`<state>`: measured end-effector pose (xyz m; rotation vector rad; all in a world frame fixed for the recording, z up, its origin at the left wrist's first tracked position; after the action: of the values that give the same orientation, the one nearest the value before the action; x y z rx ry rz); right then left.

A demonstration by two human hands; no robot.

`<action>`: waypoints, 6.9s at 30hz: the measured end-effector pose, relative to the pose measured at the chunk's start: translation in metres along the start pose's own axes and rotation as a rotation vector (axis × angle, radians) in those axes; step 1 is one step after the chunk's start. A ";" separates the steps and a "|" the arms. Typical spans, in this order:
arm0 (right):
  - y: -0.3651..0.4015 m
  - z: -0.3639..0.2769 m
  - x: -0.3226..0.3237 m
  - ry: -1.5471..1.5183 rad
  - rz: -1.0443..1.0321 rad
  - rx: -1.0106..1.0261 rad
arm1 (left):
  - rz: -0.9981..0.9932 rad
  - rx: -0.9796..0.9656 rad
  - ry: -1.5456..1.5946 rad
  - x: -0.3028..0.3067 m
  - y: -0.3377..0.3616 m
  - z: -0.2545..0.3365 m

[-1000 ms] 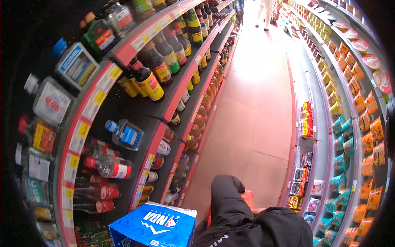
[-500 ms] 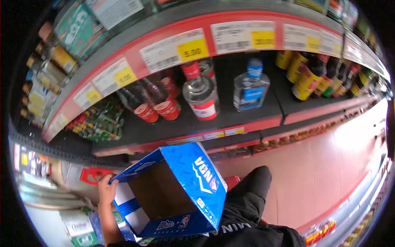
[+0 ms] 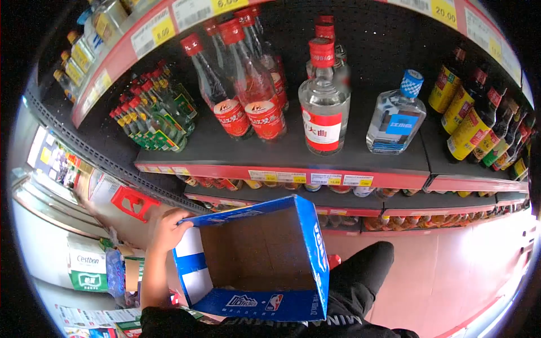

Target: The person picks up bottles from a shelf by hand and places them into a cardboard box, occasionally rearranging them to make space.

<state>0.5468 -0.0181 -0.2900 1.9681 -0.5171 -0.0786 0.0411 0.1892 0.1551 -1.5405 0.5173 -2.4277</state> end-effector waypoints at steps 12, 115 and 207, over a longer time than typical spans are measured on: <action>-0.007 0.012 -0.034 -0.103 0.000 -0.030 | -0.035 0.061 0.011 -0.018 0.000 -0.055; 0.217 -0.180 -0.175 -0.243 -0.409 0.818 | -0.105 0.743 1.016 -0.198 0.046 -0.152; 0.321 -0.199 -0.189 0.317 0.037 1.519 | 0.112 -0.813 0.474 -0.127 -0.066 0.117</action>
<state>0.3290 0.1107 0.0480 3.3205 -0.4040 0.8791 0.2014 0.2754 0.1218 -1.0480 1.7947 -2.6242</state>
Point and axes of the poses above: each hand's wrist, its own y-axis away from the middle knuckle, its own x-axis out of the back of the hand, z = x × y, the point moved 7 cm from there along -y, towards the middle knuckle, and after that the axes turned 15 degrees about z, right-handed, at the moved point
